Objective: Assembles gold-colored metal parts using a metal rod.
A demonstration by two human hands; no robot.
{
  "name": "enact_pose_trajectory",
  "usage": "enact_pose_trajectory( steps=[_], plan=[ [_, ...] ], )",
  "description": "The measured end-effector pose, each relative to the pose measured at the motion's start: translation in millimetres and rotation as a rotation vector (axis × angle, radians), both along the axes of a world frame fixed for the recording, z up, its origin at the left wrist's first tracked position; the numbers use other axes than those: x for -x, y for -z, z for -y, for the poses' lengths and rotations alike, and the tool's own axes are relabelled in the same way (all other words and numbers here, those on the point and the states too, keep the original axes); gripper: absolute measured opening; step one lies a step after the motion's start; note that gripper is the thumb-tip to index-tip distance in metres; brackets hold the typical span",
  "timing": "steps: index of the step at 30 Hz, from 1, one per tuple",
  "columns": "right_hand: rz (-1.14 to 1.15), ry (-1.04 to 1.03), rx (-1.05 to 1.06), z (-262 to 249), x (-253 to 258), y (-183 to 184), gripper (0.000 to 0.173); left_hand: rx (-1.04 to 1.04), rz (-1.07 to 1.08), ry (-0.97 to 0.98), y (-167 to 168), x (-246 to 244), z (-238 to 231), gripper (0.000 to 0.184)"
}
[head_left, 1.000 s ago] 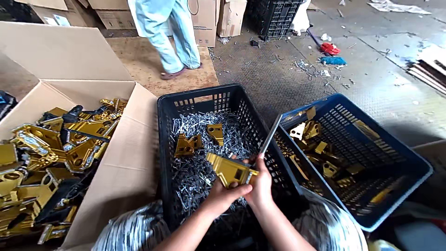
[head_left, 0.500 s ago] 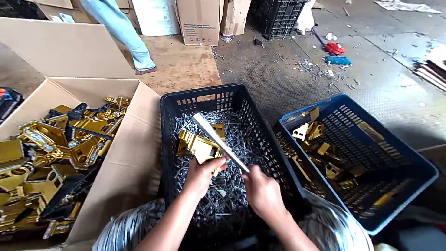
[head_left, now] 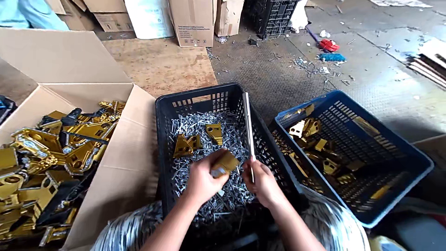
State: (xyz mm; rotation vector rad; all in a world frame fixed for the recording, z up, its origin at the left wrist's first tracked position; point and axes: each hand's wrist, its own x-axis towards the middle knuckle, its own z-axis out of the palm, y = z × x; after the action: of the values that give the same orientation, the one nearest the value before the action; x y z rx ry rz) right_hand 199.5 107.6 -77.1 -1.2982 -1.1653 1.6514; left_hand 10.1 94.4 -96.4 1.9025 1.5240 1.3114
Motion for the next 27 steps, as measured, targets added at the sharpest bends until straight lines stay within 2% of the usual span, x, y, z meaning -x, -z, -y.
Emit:
enact_pose_trajectory(
  steps=[1, 3, 5, 7, 9, 10, 11, 13, 15, 17, 20, 22, 24, 25, 27],
  plan=[
    [-0.096, -0.014, 0.08, -1.5, -1.2, -4.1, 0.045, -0.115, -0.176, 0.048, 1.3, -2.3, 0.9, 0.042],
    [-0.136, -0.072, 0.111, -3.1, -2.3, -5.7, 0.034, -0.293, -0.447, 0.069, 3.0, -6.0, 1.4, 0.042],
    [-0.152, -0.057, 0.08, -1.2, -0.2, -3.6, 0.023, -0.341, -0.532, 0.06, 0.5, -5.0, 2.2, 0.058],
    [-0.199, -0.021, 0.021, 0.2, -1.4, -3.9, 0.021, -0.21, -0.378, 0.102, -5.8, 0.5, 5.1, 0.082],
    [-0.245, 0.009, -0.059, -0.9, -3.2, -7.5, 0.021, 0.023, 0.012, 0.214, -7.9, 8.0, 7.7, 0.124],
    [-0.264, 0.006, -0.097, -0.3, -3.1, -7.8, 0.022, 0.125, 0.294, 0.29, -5.6, 9.4, 9.1, 0.131],
    [-0.274, -0.013, -0.144, 0.5, -1.5, -6.1, 0.022, 0.218, 0.581, 0.364, -4.3, 7.6, 10.6, 0.126],
    [-0.256, -0.062, -0.279, 0.8, 5.6, 3.6, 0.019, 0.408, 1.043, 0.39, -10.6, -3.0, 14.9, 0.097],
    [-0.14, -0.09, -0.386, 0.5, 13.7, 13.5, 0.016, 0.535, 1.184, 0.158, -20.3, -17.2, 15.6, 0.059],
    [0.035, -0.088, -0.406, 0.2, 19.7, 20.0, 0.019, 0.51, 1.172, -0.015, -14.7, -22.2, 10.1, 0.04],
    [0.49, -0.047, -0.543, 1.0, 23.1, 12.2, 0.036, 0.365, 1.142, -0.154, -4.3, -15.0, -1.3, 0.022],
    [0.651, 0.091, -0.833, 8.1, 21.6, 1.0, 0.038, 0.3, 1.095, -0.245, -4.8, -9.1, -8.4, 0.017],
    [0.658, 0.226, -1.122, 16.4, 18.5, -6.7, 0.043, 0.251, 1.043, -0.266, -5.9, -6.4, -12.3, 0.015],
    [0.699, 0.256, -1.184, 20.3, 17.4, -6.0, 0.045, 0.226, 1.012, -0.251, -4.9, -5.8, -12.5, 0.015],
    [0.896, 0.206, -1.123, 23.2, 17.1, 4.5, 0.039, 0.186, 0.949, -0.242, -0.9, -5.3, -12.2, 0.016]
  ],
)
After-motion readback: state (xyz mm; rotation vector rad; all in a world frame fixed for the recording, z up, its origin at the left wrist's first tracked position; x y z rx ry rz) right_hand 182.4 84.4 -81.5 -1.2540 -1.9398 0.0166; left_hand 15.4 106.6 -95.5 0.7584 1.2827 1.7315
